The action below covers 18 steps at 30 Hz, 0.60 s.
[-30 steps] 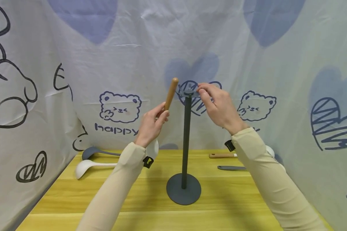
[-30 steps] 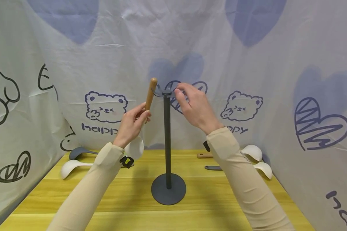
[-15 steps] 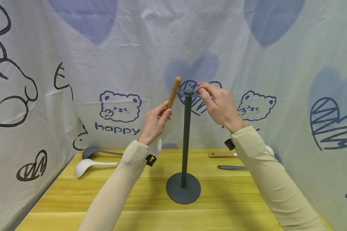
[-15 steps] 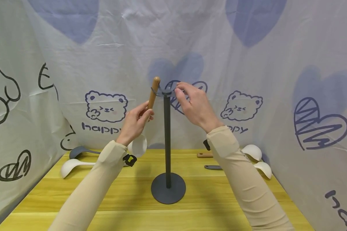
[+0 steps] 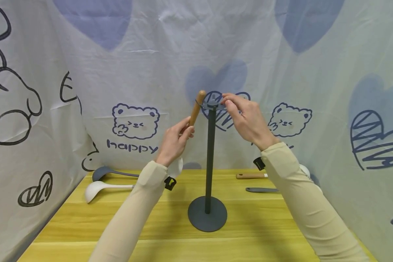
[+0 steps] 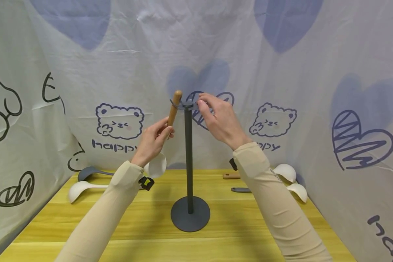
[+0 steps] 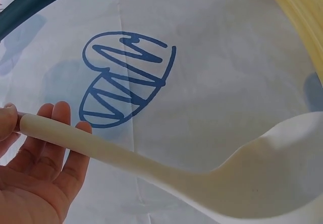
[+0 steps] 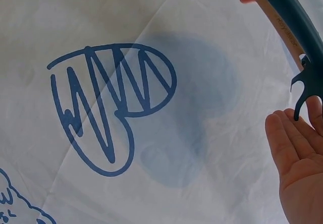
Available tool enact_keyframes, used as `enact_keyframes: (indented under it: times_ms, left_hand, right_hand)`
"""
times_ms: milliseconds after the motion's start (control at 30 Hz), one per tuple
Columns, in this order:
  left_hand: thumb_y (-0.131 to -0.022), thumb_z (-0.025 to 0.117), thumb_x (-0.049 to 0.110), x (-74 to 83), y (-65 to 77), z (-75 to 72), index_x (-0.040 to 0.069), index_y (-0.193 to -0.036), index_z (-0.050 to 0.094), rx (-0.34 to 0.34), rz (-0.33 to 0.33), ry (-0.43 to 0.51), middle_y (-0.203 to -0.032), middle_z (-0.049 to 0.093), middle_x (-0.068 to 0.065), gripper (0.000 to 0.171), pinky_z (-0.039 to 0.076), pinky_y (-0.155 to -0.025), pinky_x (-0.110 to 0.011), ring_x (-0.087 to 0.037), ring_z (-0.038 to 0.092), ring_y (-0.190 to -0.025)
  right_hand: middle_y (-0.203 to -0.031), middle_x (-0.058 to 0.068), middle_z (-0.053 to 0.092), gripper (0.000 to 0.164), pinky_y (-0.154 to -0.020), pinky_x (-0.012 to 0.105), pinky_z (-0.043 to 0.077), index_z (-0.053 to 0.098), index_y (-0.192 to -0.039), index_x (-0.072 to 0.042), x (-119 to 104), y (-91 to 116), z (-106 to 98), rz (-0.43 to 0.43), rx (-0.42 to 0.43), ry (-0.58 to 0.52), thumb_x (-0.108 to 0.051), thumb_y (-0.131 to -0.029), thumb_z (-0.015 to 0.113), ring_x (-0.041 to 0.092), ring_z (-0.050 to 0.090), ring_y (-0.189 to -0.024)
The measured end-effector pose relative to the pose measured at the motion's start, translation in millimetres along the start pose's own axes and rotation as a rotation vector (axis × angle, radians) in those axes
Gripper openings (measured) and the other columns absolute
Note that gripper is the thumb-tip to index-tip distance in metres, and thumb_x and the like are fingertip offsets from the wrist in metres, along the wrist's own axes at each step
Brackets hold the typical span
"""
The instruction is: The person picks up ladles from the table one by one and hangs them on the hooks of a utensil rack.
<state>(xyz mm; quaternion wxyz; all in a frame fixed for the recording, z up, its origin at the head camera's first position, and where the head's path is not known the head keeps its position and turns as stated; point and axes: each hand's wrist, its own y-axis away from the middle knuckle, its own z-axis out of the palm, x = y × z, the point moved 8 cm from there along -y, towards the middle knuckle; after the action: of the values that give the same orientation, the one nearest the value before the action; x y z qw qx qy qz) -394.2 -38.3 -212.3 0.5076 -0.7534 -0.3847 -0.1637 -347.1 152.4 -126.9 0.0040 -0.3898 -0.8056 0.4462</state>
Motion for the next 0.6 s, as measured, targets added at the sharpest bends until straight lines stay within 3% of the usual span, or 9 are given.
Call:
enact_keyframes:
  times_ms: [300, 600]
  left_hand:
    - [-0.102, 0.052, 0.015, 2.0, 1.0, 3.3, 0.01, -0.136, 0.057, 0.001, 0.016, -0.02, -0.099, 0.072, -0.016, 0.035, 0.054, -0.07, -0.036, -0.027, 0.07, -0.088]
    - [-0.103, 0.049, 0.015, 2.6, 1.7, 7.4, 0.009, -0.138, 0.054, -0.027, 0.011, -0.012, -0.101, 0.07, -0.017, 0.036, 0.056, -0.076, -0.041, -0.028, 0.069, -0.09]
  right_hand:
    - [-0.147, 0.007, 0.052, 0.042, -0.103, 0.051, 0.046, 0.064, -0.126, -0.008, 3.2, 0.0, -0.3, 0.022, -0.013, -0.014, -0.032, -0.105, 0.037, 0.031, 0.054, -0.128]
    - [-0.147, 0.007, 0.051, 0.043, -0.103, 0.052, 0.046, 0.063, -0.129, -0.008, 4.4, -0.8, -0.6, 0.038, -0.021, -0.007, -0.033, -0.104, 0.038, 0.031, 0.053, -0.129]
